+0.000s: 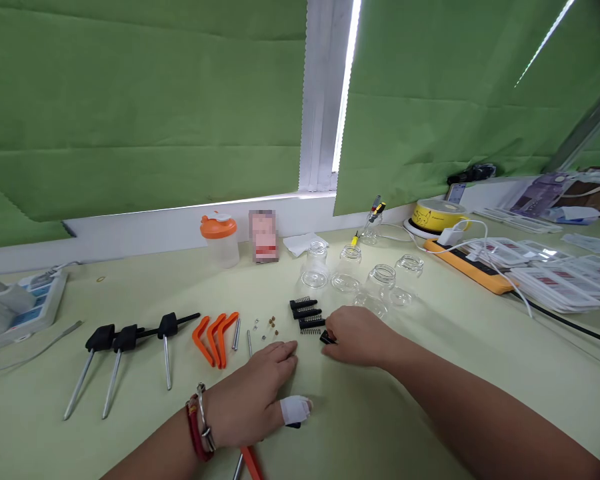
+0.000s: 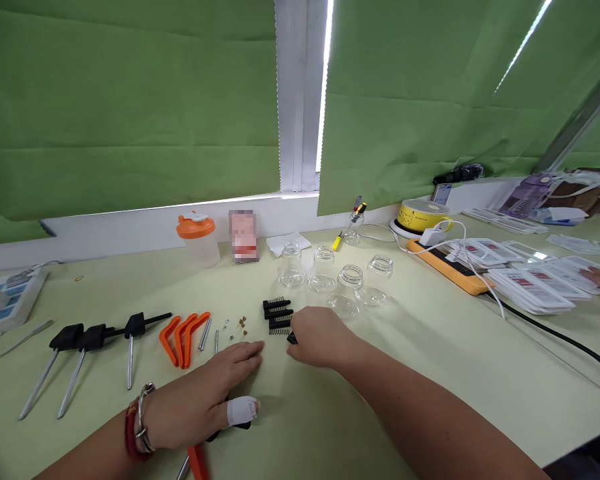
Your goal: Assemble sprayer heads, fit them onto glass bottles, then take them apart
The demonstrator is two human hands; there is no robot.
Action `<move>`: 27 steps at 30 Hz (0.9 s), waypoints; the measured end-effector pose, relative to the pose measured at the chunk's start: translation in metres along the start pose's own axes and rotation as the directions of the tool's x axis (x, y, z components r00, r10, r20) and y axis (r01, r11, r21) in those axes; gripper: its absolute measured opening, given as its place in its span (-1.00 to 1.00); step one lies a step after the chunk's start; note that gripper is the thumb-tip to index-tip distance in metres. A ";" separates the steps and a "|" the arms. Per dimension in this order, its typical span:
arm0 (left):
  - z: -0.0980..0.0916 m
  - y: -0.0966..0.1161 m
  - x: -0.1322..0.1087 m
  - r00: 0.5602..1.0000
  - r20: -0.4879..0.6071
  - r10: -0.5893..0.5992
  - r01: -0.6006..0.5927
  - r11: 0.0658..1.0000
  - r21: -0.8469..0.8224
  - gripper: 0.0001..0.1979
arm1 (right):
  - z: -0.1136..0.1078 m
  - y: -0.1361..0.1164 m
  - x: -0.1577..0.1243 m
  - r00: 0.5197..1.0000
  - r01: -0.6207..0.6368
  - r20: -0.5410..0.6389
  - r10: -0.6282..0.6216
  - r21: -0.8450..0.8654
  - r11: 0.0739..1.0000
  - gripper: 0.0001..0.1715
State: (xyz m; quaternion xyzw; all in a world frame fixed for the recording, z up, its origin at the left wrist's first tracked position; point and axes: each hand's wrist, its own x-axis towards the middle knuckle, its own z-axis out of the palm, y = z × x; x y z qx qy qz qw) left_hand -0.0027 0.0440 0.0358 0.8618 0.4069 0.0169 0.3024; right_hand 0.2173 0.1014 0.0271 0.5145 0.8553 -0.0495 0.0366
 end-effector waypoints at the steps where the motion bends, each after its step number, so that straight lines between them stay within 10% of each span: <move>1: 0.000 0.001 0.000 1.000 -0.001 0.003 -0.003 1.000 -0.002 -0.32 | 0.000 -0.001 -0.002 1.000 0.014 0.023 -0.013 -0.014 1.000 -0.81; 8: 0.000 0.002 -0.001 0.999 -0.027 0.029 -0.029 1.000 0.011 -0.40 | 0.008 -0.017 0.003 0.967 0.255 -0.058 -0.250 0.131 0.958 -0.85; 20: 0.002 -0.005 -0.003 1.000 0.009 -0.022 0.021 1.000 0.009 -0.32 | 0.017 -0.007 0.018 0.981 0.124 -0.174 -0.086 0.222 0.967 -0.90; 27: 0.000 -0.001 -0.005 0.999 -0.036 0.026 -0.025 1.000 0.019 -0.40 | 0.026 -0.003 0.023 0.953 0.211 -0.262 -0.151 0.220 0.952 -0.19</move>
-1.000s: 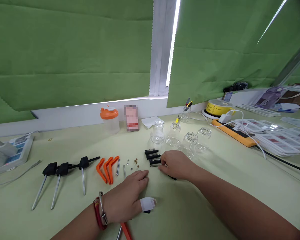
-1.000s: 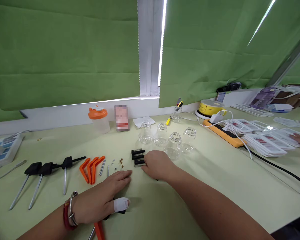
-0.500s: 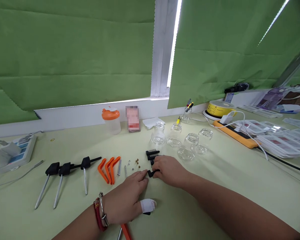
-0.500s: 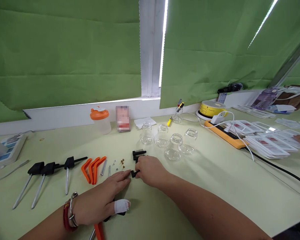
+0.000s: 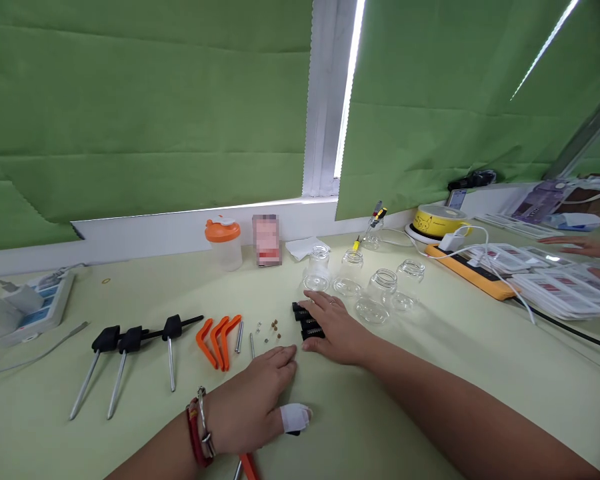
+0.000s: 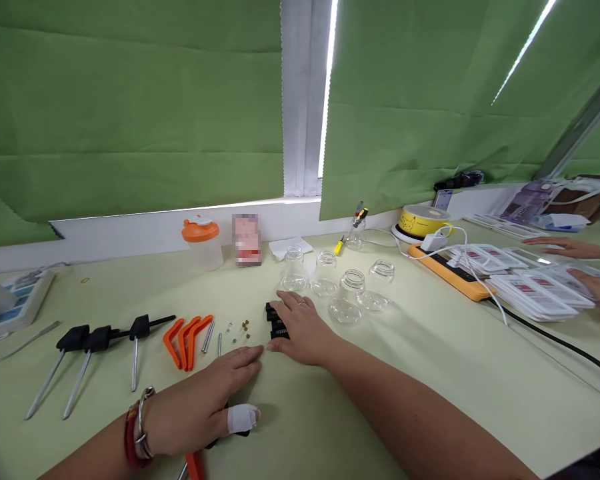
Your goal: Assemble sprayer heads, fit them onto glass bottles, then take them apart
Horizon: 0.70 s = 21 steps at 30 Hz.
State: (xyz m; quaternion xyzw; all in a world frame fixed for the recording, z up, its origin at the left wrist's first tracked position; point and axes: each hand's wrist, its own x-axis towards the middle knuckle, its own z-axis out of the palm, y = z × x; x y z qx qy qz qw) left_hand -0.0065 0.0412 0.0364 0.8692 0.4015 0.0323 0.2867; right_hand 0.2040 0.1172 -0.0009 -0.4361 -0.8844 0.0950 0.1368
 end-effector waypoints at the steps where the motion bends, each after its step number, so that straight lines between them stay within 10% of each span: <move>1: -0.002 0.002 -0.002 1.000 0.000 -0.004 0.004 1.000 0.013 -0.40 | 0.003 0.002 0.001 1.000 0.017 0.025 -0.016 -0.028 0.999 -0.14; 8: -0.019 0.020 -0.024 0.978 -0.073 -0.196 0.209 0.937 0.281 -0.60 | 0.014 0.014 0.009 0.987 0.043 0.155 -0.033 -0.061 0.997 -0.13; 16: -0.009 0.014 -0.022 0.949 0.064 -0.309 0.282 0.920 0.273 -0.75 | -0.010 -0.018 -0.006 0.994 0.107 0.002 -0.107 -0.058 0.993 -0.32; 21: -0.002 0.008 -0.013 0.948 -0.098 -0.302 0.313 0.943 0.117 -0.80 | -0.020 -0.051 -0.030 0.901 -0.051 0.424 -0.094 0.318 0.947 -0.49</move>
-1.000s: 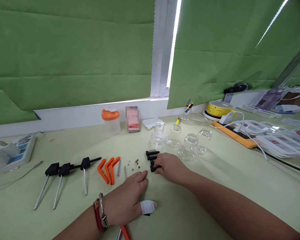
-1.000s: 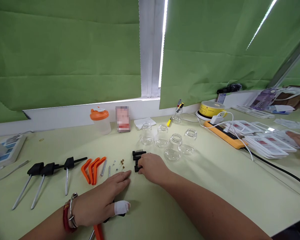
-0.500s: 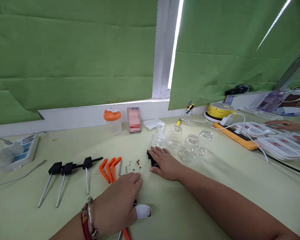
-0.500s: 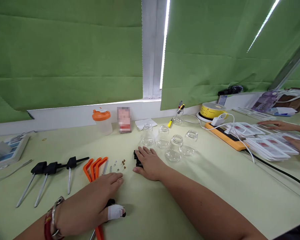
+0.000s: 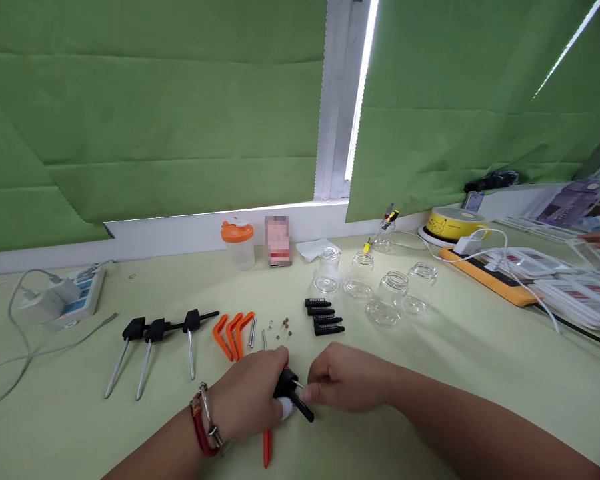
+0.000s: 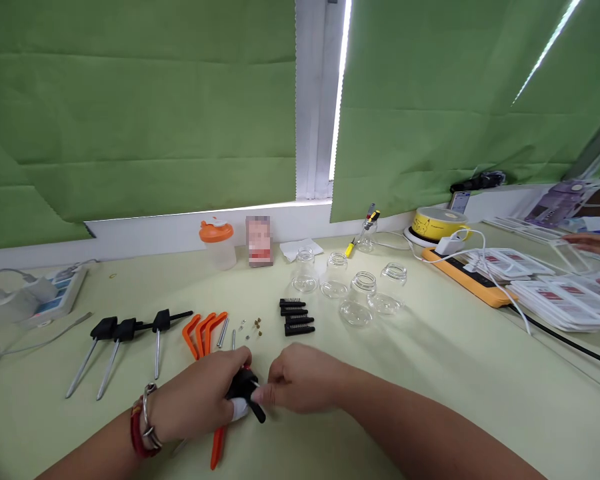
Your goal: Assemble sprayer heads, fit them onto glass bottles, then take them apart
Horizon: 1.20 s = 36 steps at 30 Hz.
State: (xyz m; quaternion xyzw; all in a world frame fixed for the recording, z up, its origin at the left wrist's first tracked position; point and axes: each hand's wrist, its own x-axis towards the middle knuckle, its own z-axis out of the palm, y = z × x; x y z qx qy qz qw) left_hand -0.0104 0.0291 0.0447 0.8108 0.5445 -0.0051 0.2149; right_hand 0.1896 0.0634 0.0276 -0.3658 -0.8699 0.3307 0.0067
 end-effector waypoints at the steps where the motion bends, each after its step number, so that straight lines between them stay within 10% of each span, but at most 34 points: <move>1: 0.002 -0.001 0.002 0.999 -0.039 -0.020 0.018 0.998 -0.052 -0.79 | 0.003 -0.001 -0.001 0.998 -0.037 0.064 0.029 0.125 0.992 -0.54; 7: 0.018 -0.005 0.012 0.969 -0.145 -0.202 0.156 0.947 -0.281 -0.89 | 0.014 0.011 0.015 0.989 -0.143 0.062 0.137 0.658 0.740 -0.56; 16: 0.023 0.010 0.015 0.980 -0.191 -0.059 -0.073 0.784 -0.617 -0.89 | 0.014 0.024 0.023 0.991 -0.011 -0.083 0.105 0.730 0.683 -0.49; 23: 0.016 0.014 0.002 0.986 -0.006 0.167 -0.167 0.983 -0.079 -0.93 | 0.010 0.018 0.021 0.997 -0.079 0.064 0.046 0.844 0.531 -0.59; 36: 0.005 0.041 -0.018 0.933 0.264 0.244 -0.328 0.877 0.350 -0.82 | 0.013 0.019 0.018 0.951 -0.191 0.297 -0.086 0.784 0.591 -0.74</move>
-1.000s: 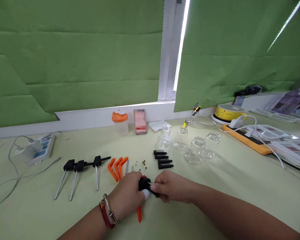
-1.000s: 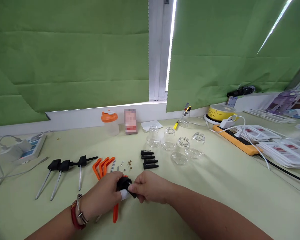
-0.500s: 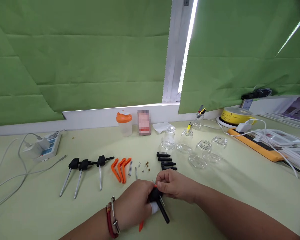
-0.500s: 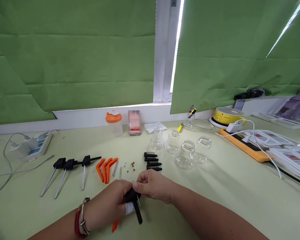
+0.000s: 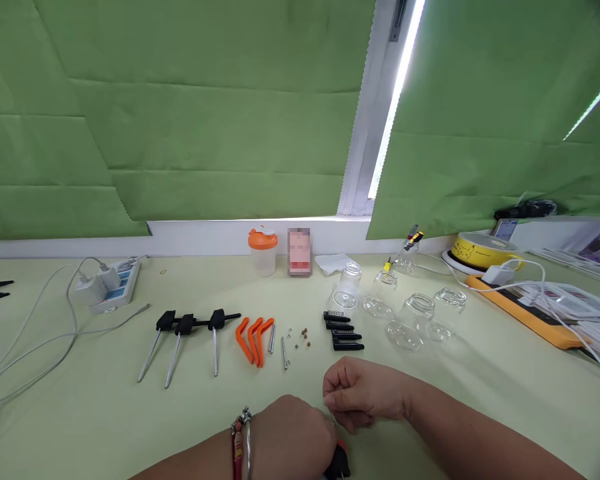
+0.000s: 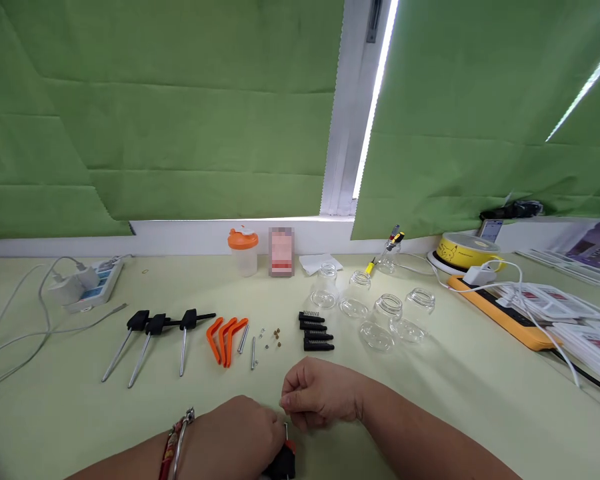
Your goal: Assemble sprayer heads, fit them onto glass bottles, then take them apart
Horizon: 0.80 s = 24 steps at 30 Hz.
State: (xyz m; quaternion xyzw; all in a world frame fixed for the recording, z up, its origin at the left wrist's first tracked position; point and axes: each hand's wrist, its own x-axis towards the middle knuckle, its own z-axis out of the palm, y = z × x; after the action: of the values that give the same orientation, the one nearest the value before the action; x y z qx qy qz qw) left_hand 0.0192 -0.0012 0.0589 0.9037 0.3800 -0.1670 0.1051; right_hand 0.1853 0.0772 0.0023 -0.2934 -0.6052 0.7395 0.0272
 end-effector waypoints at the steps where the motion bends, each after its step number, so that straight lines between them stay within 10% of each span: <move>1: 0.000 0.001 -0.001 1.000 0.002 0.004 -0.004 1.000 0.016 -0.81 | 0.000 0.000 0.000 0.999 -0.006 0.036 0.006 -0.013 1.000 -0.72; 19: 0.008 0.011 -0.004 0.993 -0.026 -0.118 0.116 0.991 -0.073 -0.74 | 0.004 0.007 0.008 0.989 -0.030 -0.147 0.032 0.014 0.999 -0.92; 24: 0.023 0.018 0.001 0.945 0.024 -0.327 0.326 0.928 -0.181 -0.79 | 0.004 -0.027 0.021 0.854 0.158 -0.446 -0.266 -0.265 0.951 -0.91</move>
State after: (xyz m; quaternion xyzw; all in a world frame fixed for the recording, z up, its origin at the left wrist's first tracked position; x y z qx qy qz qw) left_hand 0.0282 -0.0204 0.0383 0.8149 0.5391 -0.1436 0.1571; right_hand 0.1576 0.0887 0.0186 -0.3985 -0.6862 0.5656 0.2246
